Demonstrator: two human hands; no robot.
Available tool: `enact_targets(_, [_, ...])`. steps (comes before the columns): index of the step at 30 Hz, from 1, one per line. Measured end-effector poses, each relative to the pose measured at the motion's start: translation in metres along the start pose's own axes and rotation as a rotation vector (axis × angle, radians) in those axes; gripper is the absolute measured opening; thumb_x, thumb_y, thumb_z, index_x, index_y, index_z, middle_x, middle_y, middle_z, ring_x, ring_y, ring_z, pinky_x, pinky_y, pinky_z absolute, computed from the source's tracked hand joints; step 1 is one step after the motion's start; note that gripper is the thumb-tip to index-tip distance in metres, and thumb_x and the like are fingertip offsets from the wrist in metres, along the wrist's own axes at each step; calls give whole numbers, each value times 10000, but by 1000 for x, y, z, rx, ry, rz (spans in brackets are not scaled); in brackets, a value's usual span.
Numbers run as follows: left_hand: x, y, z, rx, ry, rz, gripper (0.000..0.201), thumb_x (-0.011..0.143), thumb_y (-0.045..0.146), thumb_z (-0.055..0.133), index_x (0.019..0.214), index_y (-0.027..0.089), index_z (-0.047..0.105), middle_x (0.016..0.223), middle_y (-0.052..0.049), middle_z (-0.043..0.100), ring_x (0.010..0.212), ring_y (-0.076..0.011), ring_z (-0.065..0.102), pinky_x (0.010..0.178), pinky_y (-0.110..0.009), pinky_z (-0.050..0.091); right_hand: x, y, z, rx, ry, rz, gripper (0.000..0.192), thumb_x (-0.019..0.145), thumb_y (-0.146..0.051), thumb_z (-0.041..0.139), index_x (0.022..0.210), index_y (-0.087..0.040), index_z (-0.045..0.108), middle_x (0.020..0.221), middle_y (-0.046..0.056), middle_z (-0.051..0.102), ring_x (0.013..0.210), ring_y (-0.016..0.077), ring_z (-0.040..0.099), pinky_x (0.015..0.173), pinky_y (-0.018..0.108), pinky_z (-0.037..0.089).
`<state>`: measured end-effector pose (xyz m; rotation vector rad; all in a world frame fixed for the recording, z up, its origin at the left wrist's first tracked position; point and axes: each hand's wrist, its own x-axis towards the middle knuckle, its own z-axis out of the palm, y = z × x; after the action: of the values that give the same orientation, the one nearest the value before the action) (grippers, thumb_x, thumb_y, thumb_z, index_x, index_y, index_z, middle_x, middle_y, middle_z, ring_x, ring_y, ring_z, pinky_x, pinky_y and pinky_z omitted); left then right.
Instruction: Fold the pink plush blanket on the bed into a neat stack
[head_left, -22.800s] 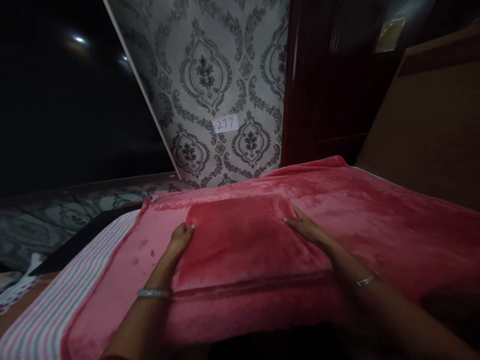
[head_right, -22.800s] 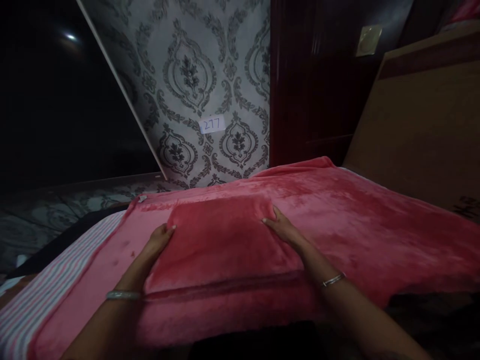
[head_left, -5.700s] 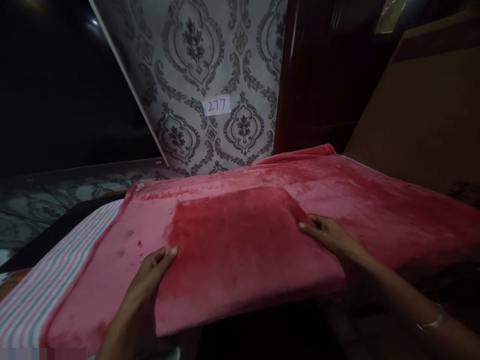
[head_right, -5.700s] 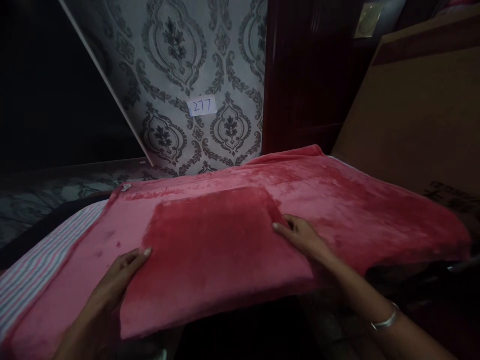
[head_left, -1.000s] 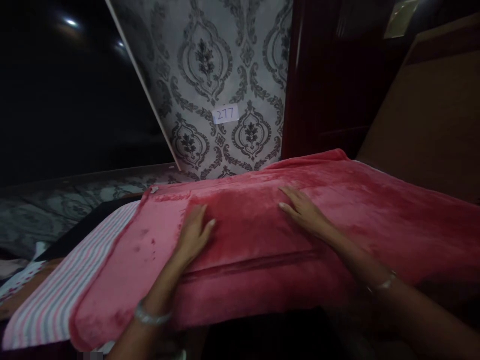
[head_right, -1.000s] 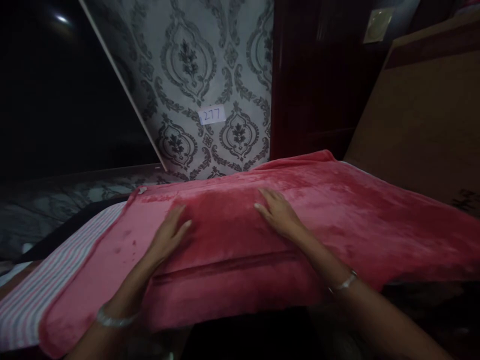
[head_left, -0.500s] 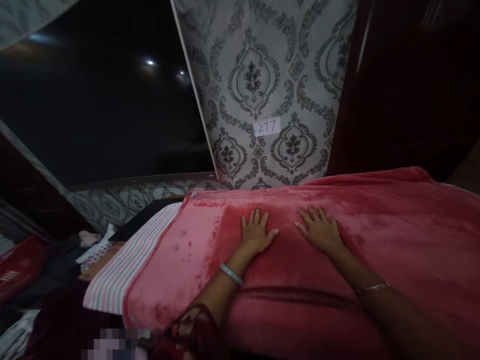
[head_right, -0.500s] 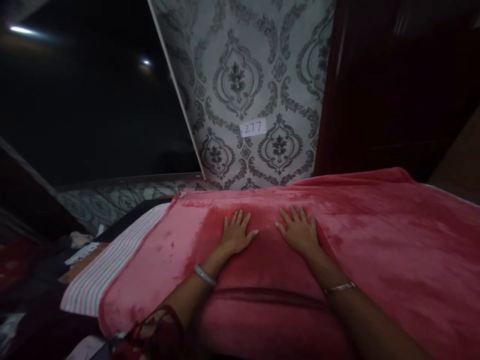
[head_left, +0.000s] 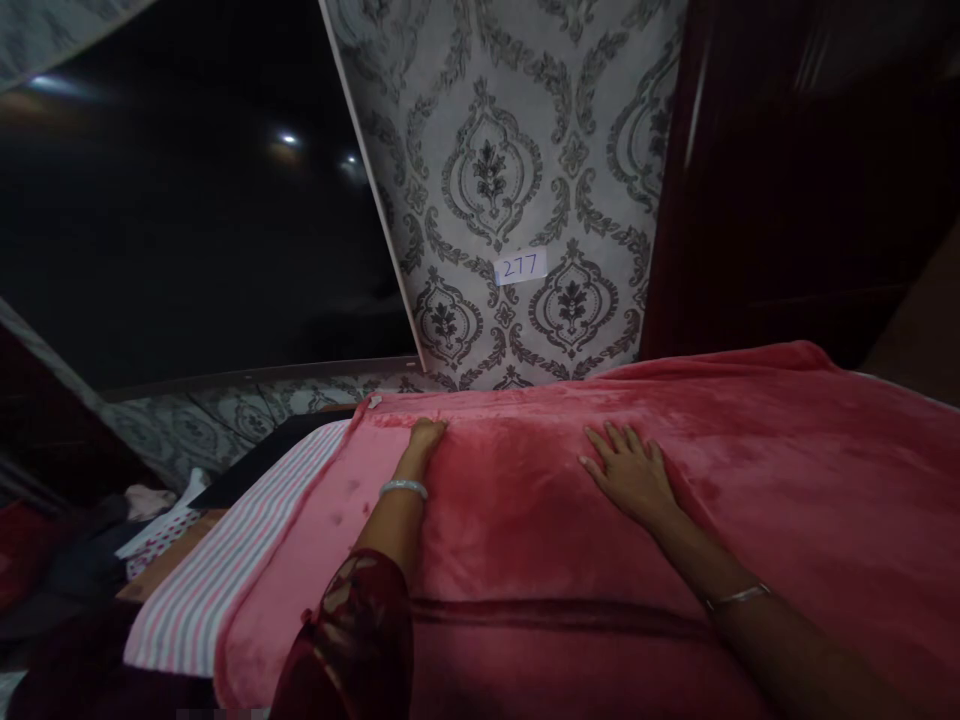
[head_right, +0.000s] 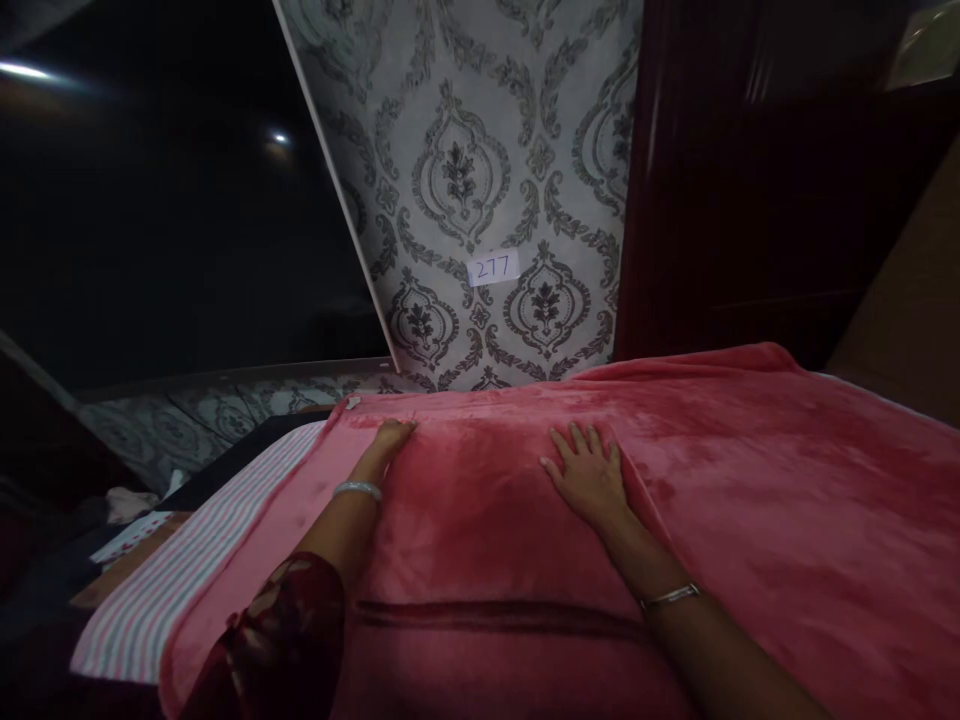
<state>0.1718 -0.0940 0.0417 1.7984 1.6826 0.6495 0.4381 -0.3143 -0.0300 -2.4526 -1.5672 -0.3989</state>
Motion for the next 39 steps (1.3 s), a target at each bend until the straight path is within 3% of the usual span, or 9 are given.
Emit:
enact_targets(5, [-1, -9, 2, -289, -228, -62, 361, 938, 422, 606, 1179, 154, 620, 1143, -73, 655, 956, -196, 655, 817, -389, 580, 1, 1, 6, 12, 34, -7, 558, 1006, -476, 382, 1517, -258, 433, 1586, 112, 360, 1455, 360, 311, 1113, 607, 297])
enact_targets(9, [-4, -18, -3, -415, -318, 8, 321, 847, 420, 709, 991, 136, 673, 859, -40, 694, 737, -161, 653, 686, -329, 563, 1, 1, 8, 0, 41, -6, 564, 1005, -482, 387, 1520, -255, 428, 1586, 110, 360, 1463, 357, 295, 1116, 592, 297])
enact_targets(12, [0, -24, -5, -444, -286, 89, 315, 629, 338, 844, 789, 135, 665, 607, 3, 636, 564, -151, 585, 580, -294, 496, 2, 1, 7, 0, 19, -5, 569, 1007, -487, 393, 1526, -257, 416, 1599, 104, 337, 1470, 355, 282, 1125, 582, 289])
enact_targets(16, [10, -25, 1, -430, -176, 205, 273, 517, 212, 835, 678, 162, 619, 559, 57, 587, 561, -116, 524, 585, -245, 432, 2, 2, 9, -5, 10, 0, 569, 1007, -493, 393, 1527, -265, 413, 1599, 96, 339, 1470, 355, 283, 1125, 592, 285])
enact_targets(21, [22, -27, 9, -363, -37, 272, 183, 688, 187, 762, 627, 166, 591, 627, 49, 579, 685, -121, 541, 688, -243, 449, 3, 3, 14, 0, 46, -4, 568, 1002, -493, 379, 1521, -266, 424, 1595, 90, 350, 1466, 345, 293, 1123, 590, 294])
enact_targets(27, [31, -43, 9, -364, 82, 207, 222, 918, 360, 642, 954, 141, 642, 964, -27, 656, 852, -157, 629, 770, -341, 547, 2, 5, 15, 7, 34, -8, 576, 999, -497, 365, 1525, -268, 417, 1602, 84, 337, 1471, 346, 282, 1124, 596, 297])
enact_targets(32, [31, -44, 13, -466, 14, 149, 269, 893, 401, 667, 928, 136, 638, 835, -1, 652, 704, -125, 614, 655, -281, 531, 2, 4, 13, 8, 14, 2, 576, 999, -506, 374, 1526, -277, 415, 1599, 81, 342, 1473, 349, 277, 1122, 598, 297])
enact_targets(37, [22, -34, 13, -547, -135, 192, 408, 637, 424, 864, 849, 152, 646, 667, 22, 659, 634, -149, 626, 622, -262, 510, 2, 3, 9, 2, 6, 8, 577, 1001, -498, 388, 1531, -272, 404, 1602, 83, 335, 1476, 345, 274, 1127, 589, 288])
enact_targets(39, [17, -33, 14, -529, -142, 185, 393, 687, 472, 824, 814, 144, 648, 653, 8, 664, 637, -165, 636, 620, -275, 514, 2, 3, 8, 6, -1, 9, 575, 1002, -491, 395, 1534, -272, 400, 1604, 83, 330, 1478, 340, 271, 1131, 584, 283])
